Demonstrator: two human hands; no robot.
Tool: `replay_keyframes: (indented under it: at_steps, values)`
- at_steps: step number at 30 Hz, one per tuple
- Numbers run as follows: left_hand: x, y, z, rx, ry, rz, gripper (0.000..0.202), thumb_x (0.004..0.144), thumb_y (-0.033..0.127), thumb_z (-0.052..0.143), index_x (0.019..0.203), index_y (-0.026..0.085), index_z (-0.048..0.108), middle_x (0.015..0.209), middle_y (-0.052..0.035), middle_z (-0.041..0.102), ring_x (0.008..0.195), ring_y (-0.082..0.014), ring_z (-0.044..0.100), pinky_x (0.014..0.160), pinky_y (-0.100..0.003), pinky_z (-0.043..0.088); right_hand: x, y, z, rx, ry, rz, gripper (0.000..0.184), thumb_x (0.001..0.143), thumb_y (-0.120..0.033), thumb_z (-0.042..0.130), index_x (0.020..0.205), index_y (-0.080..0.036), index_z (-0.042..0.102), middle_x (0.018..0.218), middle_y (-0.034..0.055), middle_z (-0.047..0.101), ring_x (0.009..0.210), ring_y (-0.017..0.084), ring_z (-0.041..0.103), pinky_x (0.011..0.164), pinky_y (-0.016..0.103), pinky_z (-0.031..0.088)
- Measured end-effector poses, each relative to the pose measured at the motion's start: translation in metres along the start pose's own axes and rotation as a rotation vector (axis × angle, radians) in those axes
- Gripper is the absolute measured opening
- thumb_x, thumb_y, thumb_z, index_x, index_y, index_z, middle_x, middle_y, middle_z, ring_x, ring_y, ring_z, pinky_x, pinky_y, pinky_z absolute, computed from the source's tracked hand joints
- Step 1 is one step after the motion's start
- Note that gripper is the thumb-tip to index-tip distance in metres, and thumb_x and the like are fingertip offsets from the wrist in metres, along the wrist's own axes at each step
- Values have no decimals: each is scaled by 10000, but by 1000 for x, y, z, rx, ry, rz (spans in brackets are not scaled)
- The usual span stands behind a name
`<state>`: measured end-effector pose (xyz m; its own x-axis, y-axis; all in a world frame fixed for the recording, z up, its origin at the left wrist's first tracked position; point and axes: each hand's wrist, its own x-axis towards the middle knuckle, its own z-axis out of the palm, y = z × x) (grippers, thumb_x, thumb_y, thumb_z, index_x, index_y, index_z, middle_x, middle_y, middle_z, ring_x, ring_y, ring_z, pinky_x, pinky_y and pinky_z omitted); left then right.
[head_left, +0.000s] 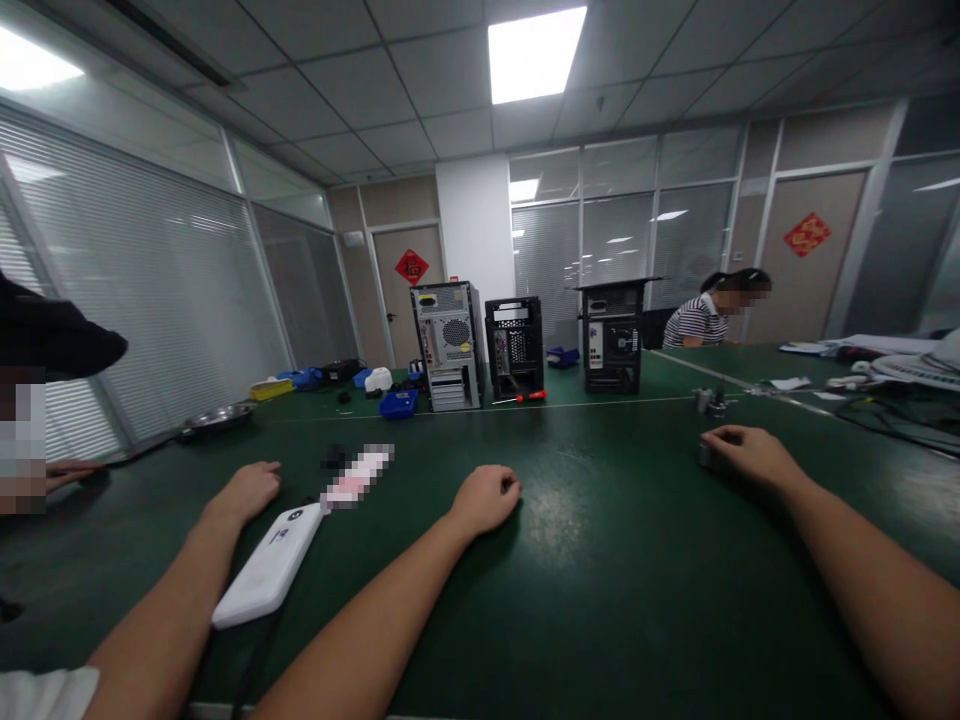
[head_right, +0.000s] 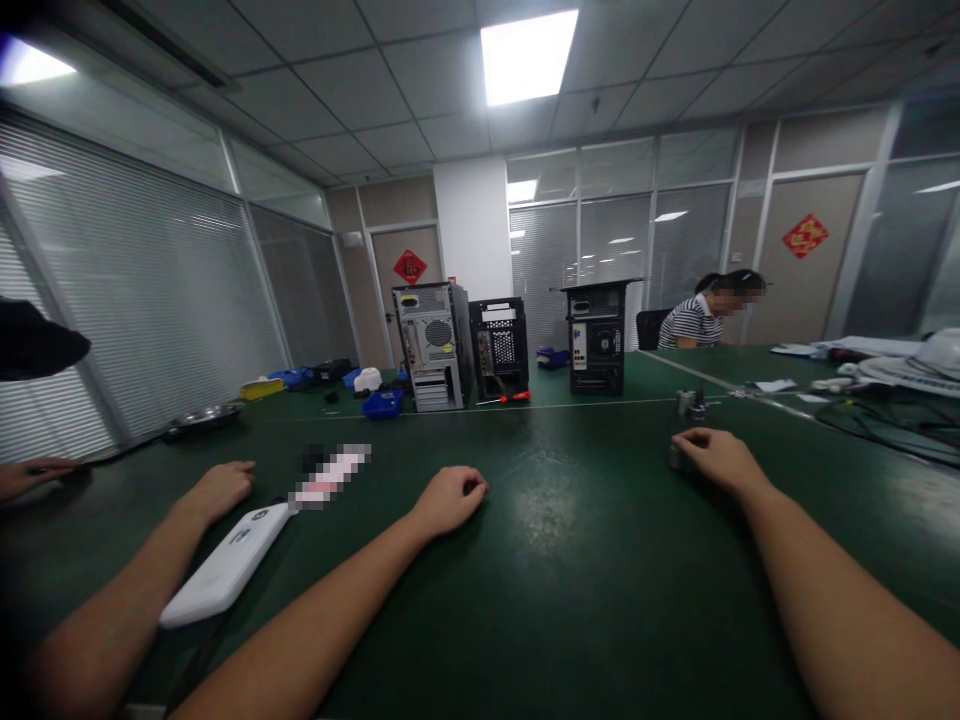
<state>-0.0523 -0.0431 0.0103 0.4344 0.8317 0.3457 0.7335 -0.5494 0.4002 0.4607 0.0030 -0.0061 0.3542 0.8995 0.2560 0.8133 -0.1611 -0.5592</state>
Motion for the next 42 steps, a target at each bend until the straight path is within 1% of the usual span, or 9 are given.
replay_keyframes:
  at_steps: [4,9,18,21,27,32,35,38,42]
  values:
    - [-2,0,4,58,-82,103,262,907,335,553,954,198,771,940,-75,722,885,-214,643,796,-289,481,1,-1,0,37,-39,13,462,794,-593,581,974,-201,746,1020,114,741,927,284,669,769,364,467]
    - [-2,3,0,40,-107,94,277,924,348,540,964,197,768,960,-75,719,888,-211,637,805,-287,479,-3,-9,0,-32,-17,49,456,798,-612,593,935,-197,726,959,126,737,862,280,665,717,362,456]
    - [-2,1,2,61,-112,161,272,935,342,543,969,190,765,936,-73,699,893,-210,624,815,-295,465,2,-4,6,-135,-44,-38,442,931,-423,457,1231,-188,682,1183,150,697,1043,296,642,843,369,456]
    - [-2,3,0,62,-126,157,276,934,337,539,972,188,768,923,-74,694,882,-210,620,793,-294,463,1,-5,9,-150,-52,-52,451,955,-396,417,1267,-180,662,1217,156,684,1068,297,637,872,376,455]
    - [-3,6,-1,56,-128,164,269,927,329,545,984,191,770,907,-68,690,867,-207,616,778,-291,457,3,-2,15,-113,-140,-123,494,869,-424,603,1298,-181,631,1191,136,693,1058,273,651,899,351,475]
    - [-3,7,-2,48,-136,167,264,930,325,549,990,192,769,921,-70,694,884,-209,617,800,-292,461,4,-4,25,-129,-101,-221,483,859,-348,598,1314,-186,617,1208,127,678,1100,286,640,978,413,480]
    - [-3,8,-3,43,-147,163,265,932,325,550,995,193,771,930,-71,697,892,-208,620,803,-292,464,-6,-30,29,-85,20,-364,487,856,-341,598,1314,-176,627,1270,136,630,1143,293,618,1018,431,477]
    - [-3,10,-3,26,-153,156,270,936,331,547,996,192,770,945,-72,703,898,-207,624,810,-290,468,-28,-78,31,-20,117,-486,507,883,-363,582,1363,-204,608,1296,135,589,1119,280,629,1000,404,502]
    - [-4,11,-3,-42,-135,142,293,946,338,531,1078,185,744,1032,-72,718,930,-199,631,820,-277,467,-70,-153,44,62,73,-757,489,917,-364,576,1390,-241,591,1265,97,622,1096,263,638,982,423,515]
